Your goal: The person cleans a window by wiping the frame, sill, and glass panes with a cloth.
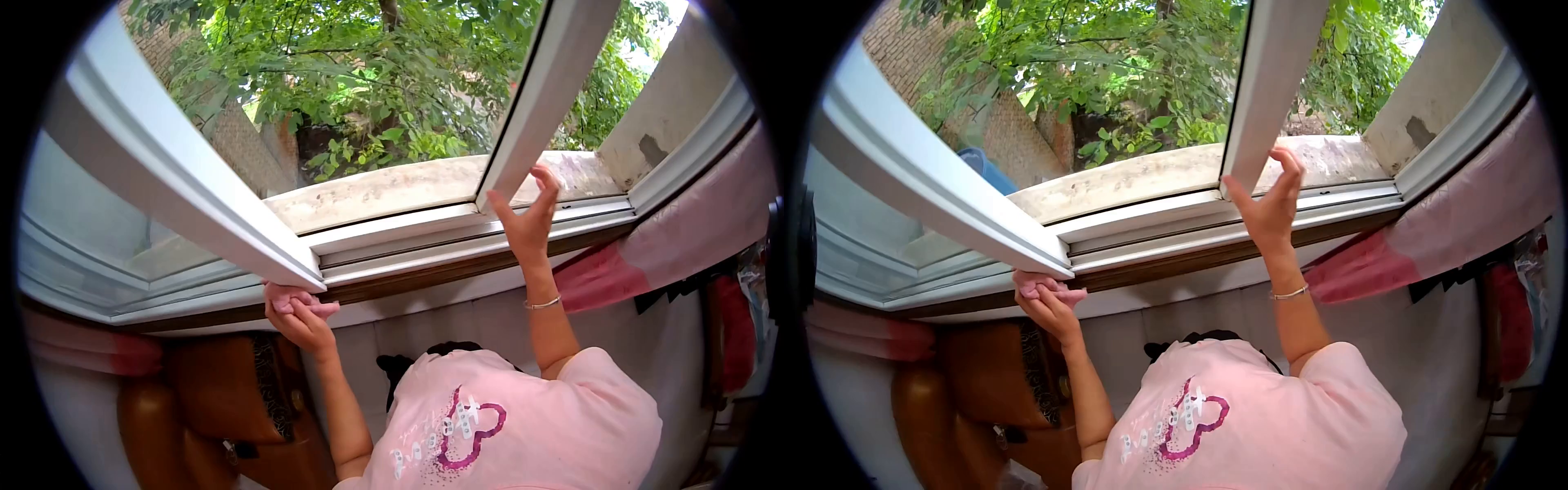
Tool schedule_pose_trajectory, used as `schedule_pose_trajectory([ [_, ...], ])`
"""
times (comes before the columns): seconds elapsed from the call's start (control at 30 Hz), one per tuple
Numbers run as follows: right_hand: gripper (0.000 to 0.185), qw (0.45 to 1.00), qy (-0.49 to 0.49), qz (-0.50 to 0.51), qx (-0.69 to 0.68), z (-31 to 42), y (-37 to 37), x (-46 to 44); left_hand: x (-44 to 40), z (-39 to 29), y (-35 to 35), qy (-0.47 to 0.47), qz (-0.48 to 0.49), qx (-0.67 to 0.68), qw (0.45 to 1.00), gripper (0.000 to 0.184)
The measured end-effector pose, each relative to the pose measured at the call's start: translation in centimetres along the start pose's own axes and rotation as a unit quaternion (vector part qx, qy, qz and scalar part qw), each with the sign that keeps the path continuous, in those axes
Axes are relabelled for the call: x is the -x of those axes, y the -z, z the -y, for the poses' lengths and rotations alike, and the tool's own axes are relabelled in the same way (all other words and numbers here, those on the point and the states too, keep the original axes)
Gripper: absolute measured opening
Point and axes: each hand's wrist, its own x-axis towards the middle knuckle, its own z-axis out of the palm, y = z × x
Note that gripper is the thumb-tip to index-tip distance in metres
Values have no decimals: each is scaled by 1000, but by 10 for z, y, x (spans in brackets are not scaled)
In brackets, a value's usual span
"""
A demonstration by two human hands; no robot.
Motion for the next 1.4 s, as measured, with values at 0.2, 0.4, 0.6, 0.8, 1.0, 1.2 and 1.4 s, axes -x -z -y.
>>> schedule_pose_trajectory([
  [0.2, 99, 996, -54, -30, -69, -8, -32, 6, 1, 0, 15, 35, 50, -25, 998, 27],
  [0.4, 78, 998, -26, -29, 52, -21, -31, -6, -2, -14, 14, 122, 73, 67, 988, 28],
  [0.6, 76, 997, 21, -8, 72, -33, -13, -16, -9, -37, 3, 140, 46, 192, 970, 11],
  [0.8, 73, 993, 17, -1, 113, -59, 13, -24, -7, 5, 0, 10, -9, 15, 1000, 16],
  [1.0, 109, 982, -9, -25, 187, -89, 45, -27, -4, 18, 10, 34, -14, -24, 999, 29],
  [1.2, 108, 968, -56, -75, 233, -117, 77, -31, -2, 32, 17, 56, 19, 20, 998, 33],
  [1.4, 107, 952, -104, -92, 274, -150, 107, -38, -2, 11, 7, 58, -17, -8, 998, 35],
])
